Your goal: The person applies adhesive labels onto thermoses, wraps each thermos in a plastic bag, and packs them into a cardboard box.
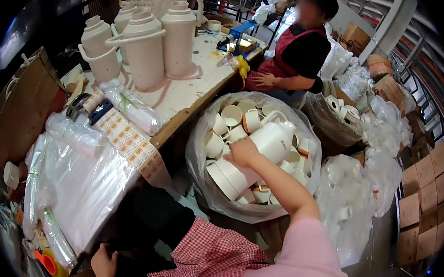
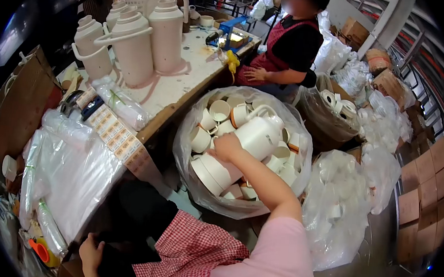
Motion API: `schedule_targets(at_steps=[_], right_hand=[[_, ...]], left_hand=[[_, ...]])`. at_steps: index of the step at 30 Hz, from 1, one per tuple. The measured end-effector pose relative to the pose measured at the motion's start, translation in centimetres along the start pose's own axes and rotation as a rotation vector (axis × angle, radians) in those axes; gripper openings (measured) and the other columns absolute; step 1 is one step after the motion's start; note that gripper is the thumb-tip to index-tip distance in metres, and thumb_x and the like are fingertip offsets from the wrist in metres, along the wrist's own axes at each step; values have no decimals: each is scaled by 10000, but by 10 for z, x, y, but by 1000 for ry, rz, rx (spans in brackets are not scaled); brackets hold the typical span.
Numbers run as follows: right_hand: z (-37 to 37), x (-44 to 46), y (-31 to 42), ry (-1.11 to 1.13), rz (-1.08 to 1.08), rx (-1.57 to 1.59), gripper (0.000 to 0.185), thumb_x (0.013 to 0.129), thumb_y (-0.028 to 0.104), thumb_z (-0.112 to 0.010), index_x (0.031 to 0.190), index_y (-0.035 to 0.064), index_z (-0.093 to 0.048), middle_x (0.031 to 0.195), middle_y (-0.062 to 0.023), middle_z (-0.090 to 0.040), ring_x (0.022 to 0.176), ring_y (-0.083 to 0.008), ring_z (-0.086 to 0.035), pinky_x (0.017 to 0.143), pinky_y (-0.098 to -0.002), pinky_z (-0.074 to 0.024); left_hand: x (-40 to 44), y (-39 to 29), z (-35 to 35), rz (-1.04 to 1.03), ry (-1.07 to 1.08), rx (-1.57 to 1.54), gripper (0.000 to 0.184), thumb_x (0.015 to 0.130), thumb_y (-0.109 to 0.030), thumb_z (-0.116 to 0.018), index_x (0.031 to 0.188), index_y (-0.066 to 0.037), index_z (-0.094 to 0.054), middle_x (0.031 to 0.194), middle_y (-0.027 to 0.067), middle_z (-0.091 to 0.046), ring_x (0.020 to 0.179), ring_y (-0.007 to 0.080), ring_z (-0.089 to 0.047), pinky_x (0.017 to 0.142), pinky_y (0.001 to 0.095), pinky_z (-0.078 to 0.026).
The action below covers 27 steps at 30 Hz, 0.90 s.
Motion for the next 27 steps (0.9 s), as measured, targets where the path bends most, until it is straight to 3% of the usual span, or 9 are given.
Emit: schedule_targets(at_steps=[6,11,14,16,18,22,24,25,27], right_hand=[[37,-79,-17,-429,34,106,427,854,467,-655,995,64,-667,995,-109,-671,1032,-268,-620,904,-432,-431],[62,-91,-35,-384,-122,-16,463,840,491,-664,1024,66,-653,962,-129,-681,947,-273,-662,834,-433,-481],[51,-66,-48,-115,-220,-20,721,835,610,-563,1297,56,-554,959,-176,-728,829,-327,-717,751,-483,-538],[24,-32,-51,75,-164,-163,693,889,605,-430,1388,130,-508,1079,-184,-706,987,-333,-698,832,-493,-534],[56,-47,-5,304,-78,-171,562,956,469,-285,1384,221,-554,1385,-107,-579,1287,-310,-549,1007,-485,-471],[-53,9,-37,542,281,-16,581,912,517,-426,1388,209,-553,1413,-95,-567,1254,-322,-574,1044,-454,-436],[-8,-20,-41,344,-61,43,597,859,586,-526,1296,195,-638,1313,-107,-638,1176,-313,-621,1004,-478,-456],[4,-27,-26,351,-60,35,597,859,586,-526,1296,195,-638,1313,-107,-638,1176,-313,-621,1004,-478,-456],[30,-36,-28,348,-375,-179,649,801,680,-588,1269,234,-647,1107,-51,-725,1004,-295,-693,928,-589,-468]], left_hand=[[-1,7,-3,-50,-46,-22,305,792,-192,-748,1027,-72,-594,792,117,-664,789,336,-653,703,454,-494],[-6,7,1,-64,-39,-53,323,789,-204,-751,1042,-66,-606,797,115,-666,799,331,-656,715,445,-495],[-7,0,4,-91,-35,-65,348,788,-227,-754,1064,-61,-622,810,112,-674,804,323,-662,726,436,-500],[-9,4,4,-87,-21,-68,372,796,-265,-748,1091,-70,-631,821,109,-686,829,320,-669,745,437,-510],[-11,2,11,-35,11,-84,370,819,-304,-729,1101,-86,-635,846,88,-699,854,310,-676,756,435,-517],[-15,7,14,15,107,-124,378,840,-330,-712,1121,-93,-625,873,75,-708,871,299,-681,764,423,-523],[-14,12,13,22,94,-145,385,842,-333,-708,1130,-92,-620,873,76,-707,872,300,-681,765,420,-523],[-14,13,14,16,91,-142,392,845,-335,-705,1139,-91,-615,873,78,-707,873,300,-680,766,418,-523],[-14,10,16,16,85,-144,389,847,-322,-701,1142,-85,-610,878,81,-707,884,298,-677,772,416,-520]])
Point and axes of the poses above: each hand's wrist, its own x-axis towards the middle knuckle, its own z-axis out of the back of the hand, y = z × x, the point moved 8 cm from there along x, towards the middle knuckle
